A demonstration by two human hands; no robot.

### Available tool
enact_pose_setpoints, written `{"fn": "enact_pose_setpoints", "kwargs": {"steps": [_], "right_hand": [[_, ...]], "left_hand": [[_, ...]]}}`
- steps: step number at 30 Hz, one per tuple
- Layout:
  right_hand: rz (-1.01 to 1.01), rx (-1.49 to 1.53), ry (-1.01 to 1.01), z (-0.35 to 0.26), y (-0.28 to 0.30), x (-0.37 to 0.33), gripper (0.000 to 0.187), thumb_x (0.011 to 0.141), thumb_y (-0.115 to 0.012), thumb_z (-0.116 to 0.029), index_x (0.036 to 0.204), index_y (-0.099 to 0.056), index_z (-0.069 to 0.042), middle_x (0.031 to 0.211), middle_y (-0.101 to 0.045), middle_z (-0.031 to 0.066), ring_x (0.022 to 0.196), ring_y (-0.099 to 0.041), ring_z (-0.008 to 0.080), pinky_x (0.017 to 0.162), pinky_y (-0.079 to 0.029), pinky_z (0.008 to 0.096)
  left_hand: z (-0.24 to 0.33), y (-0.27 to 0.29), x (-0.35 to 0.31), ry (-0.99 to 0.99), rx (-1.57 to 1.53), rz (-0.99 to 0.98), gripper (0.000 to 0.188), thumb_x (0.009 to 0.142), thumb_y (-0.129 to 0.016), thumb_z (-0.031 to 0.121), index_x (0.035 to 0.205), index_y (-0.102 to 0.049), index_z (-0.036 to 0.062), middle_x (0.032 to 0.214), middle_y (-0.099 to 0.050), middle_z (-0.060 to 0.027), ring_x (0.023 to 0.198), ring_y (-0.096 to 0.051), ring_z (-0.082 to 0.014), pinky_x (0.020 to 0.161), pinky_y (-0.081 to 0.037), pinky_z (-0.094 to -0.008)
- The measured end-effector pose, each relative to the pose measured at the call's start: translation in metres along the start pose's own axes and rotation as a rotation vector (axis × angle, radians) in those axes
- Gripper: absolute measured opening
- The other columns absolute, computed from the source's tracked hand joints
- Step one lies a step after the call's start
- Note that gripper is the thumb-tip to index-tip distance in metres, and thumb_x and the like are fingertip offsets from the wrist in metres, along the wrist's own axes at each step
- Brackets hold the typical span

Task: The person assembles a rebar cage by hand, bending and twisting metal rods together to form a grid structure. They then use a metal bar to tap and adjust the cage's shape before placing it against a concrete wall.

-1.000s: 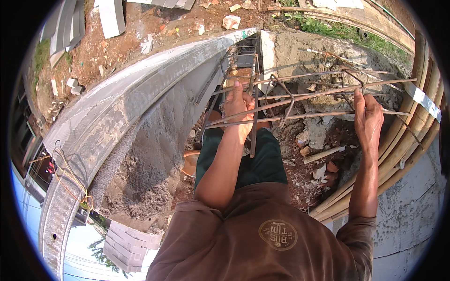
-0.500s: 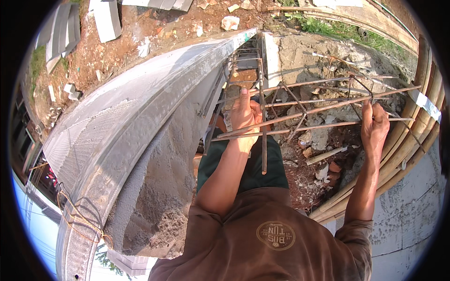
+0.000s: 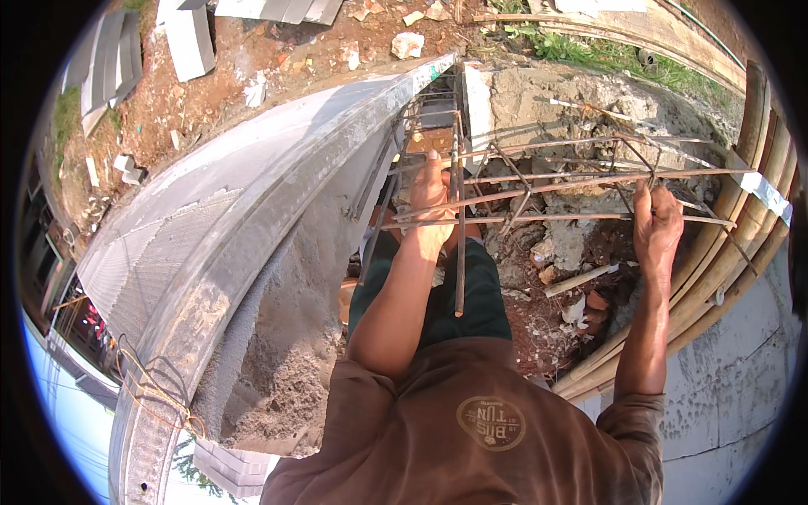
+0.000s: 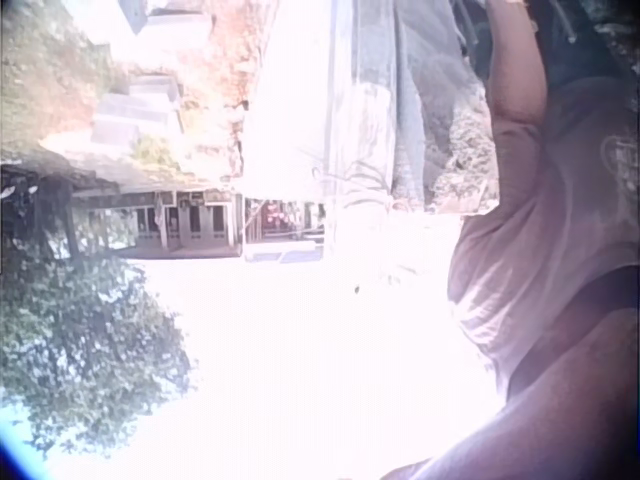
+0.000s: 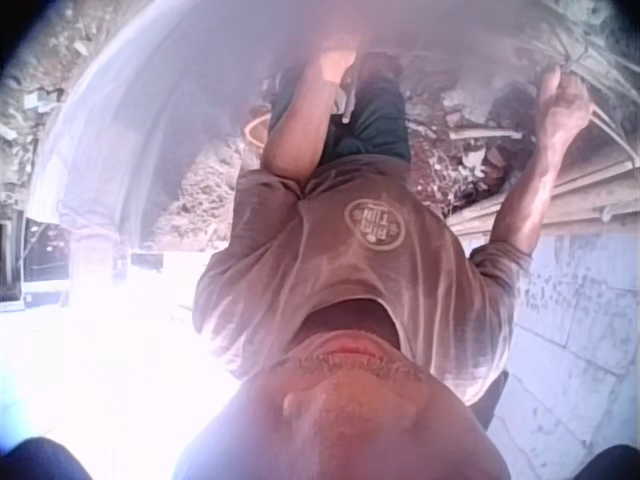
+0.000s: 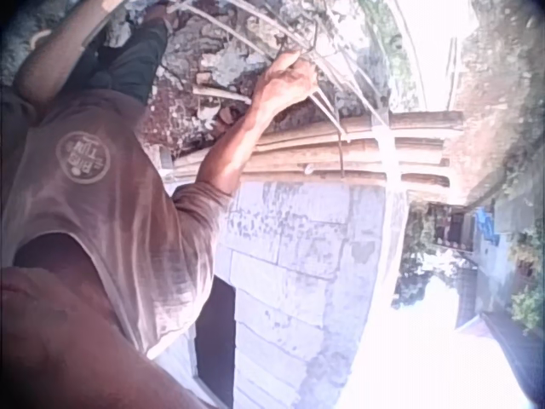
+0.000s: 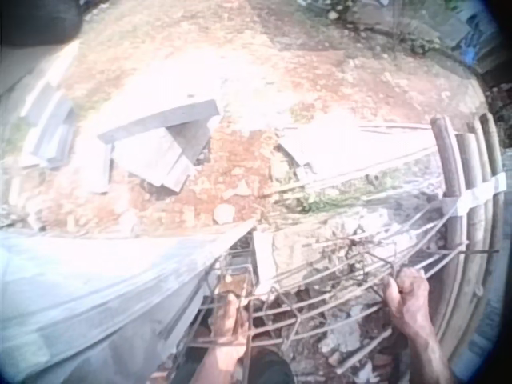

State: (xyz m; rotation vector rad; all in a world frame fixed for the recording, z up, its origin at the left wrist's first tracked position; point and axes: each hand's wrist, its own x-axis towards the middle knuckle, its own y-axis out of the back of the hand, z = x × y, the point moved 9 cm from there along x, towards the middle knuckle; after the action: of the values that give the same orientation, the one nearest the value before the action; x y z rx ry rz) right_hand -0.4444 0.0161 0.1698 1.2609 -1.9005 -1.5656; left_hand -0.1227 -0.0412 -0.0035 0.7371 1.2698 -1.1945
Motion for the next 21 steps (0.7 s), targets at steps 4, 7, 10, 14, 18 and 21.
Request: {"fn": "enact_pose_setpoints", "kwargs": {"steps": [4, 7, 10, 14, 18, 21], "right_hand": [[-0.025, -0.002, -0.012, 0.001, -0.008, 0.002, 0.033, 0.086, -0.063, -0.016, 0.064, -0.044, -0.002, 0.06, -0.043, 0.0119, 0.06, -0.045, 0.0297, 0.067, -0.037, 0.038], [-0.062, -0.024, -0.019, 0.0, -0.019, 0.006, 0.033, 0.087, -0.063, -0.018, 0.063, -0.045, -0.002, 0.061, -0.046, 0.0114, 0.062, -0.048, 0.0299, 0.068, -0.037, 0.0385], [-0.07, -0.026, -0.04, 0.006, -0.023, 0.004, 0.035, 0.088, -0.062, -0.02, 0.063, -0.046, -0.002, 0.061, -0.047, 0.0108, 0.063, -0.049, 0.0296, 0.069, -0.037, 0.0383], [-0.084, -0.023, -0.097, 0.006, -0.021, 0.003, 0.036, 0.089, -0.061, -0.023, 0.063, -0.048, -0.002, 0.062, -0.048, 0.0112, 0.063, -0.049, 0.0296, 0.07, -0.038, 0.0382], [-0.118, 0.056, -0.163, 0.006, -0.018, 0.003, 0.04, 0.09, -0.06, -0.028, 0.063, -0.048, 0.0, 0.058, -0.046, 0.0149, 0.056, -0.045, 0.0314, 0.062, -0.039, 0.0398], [-0.125, 0.096, -0.191, 0.004, -0.017, 0.002, 0.047, 0.091, -0.058, -0.034, 0.062, -0.046, 0.001, 0.054, -0.043, 0.0181, 0.051, -0.039, 0.0326, 0.052, -0.037, 0.0413]], "left_hand": [[-0.002, 0.0, 0.014, -0.021, 0.078, -0.045, 0.036, 0.091, -0.053, 0.046, 0.087, -0.052, 0.01, 0.054, -0.048, 0.0, 0.039, -0.049, -0.0112, 0.031, -0.038, -0.026], [-0.02, 0.019, 0.063, 0.055, 0.013, -0.079, 0.04, 0.09, -0.052, 0.051, 0.093, -0.054, 0.0116, 0.056, -0.046, 0.0014, 0.04, -0.047, -0.0115, 0.031, -0.036, -0.0266], [-0.02, 0.012, 0.059, 0.014, 0.085, -0.021, 0.04, 0.089, -0.052, 0.053, 0.095, -0.055, 0.0133, 0.057, -0.045, 0.0019, 0.039, -0.045, -0.0115, 0.032, -0.036, -0.0261], [-0.014, 0.005, 0.058, 0.001, 0.108, -0.124, 0.046, 0.091, -0.048, 0.053, 0.121, -0.054, 0.0181, 0.063, -0.048, 0.0011, 0.042, -0.041, -0.0087, 0.033, -0.033, -0.0232], [-0.009, 0.009, 0.049, -0.082, 0.126, -0.112, 0.049, 0.09, -0.05, 0.052, 0.126, -0.053, 0.0192, 0.063, -0.048, 0.0003, 0.041, -0.039, -0.0081, 0.032, -0.032, -0.0222], [-0.015, 0.02, 0.055, -0.043, 0.144, -0.072, 0.049, 0.09, -0.053, 0.05, 0.129, -0.051, 0.0211, 0.058, -0.045, 0.0005, 0.039, -0.037, -0.0072, 0.032, -0.031, -0.0215]]}}
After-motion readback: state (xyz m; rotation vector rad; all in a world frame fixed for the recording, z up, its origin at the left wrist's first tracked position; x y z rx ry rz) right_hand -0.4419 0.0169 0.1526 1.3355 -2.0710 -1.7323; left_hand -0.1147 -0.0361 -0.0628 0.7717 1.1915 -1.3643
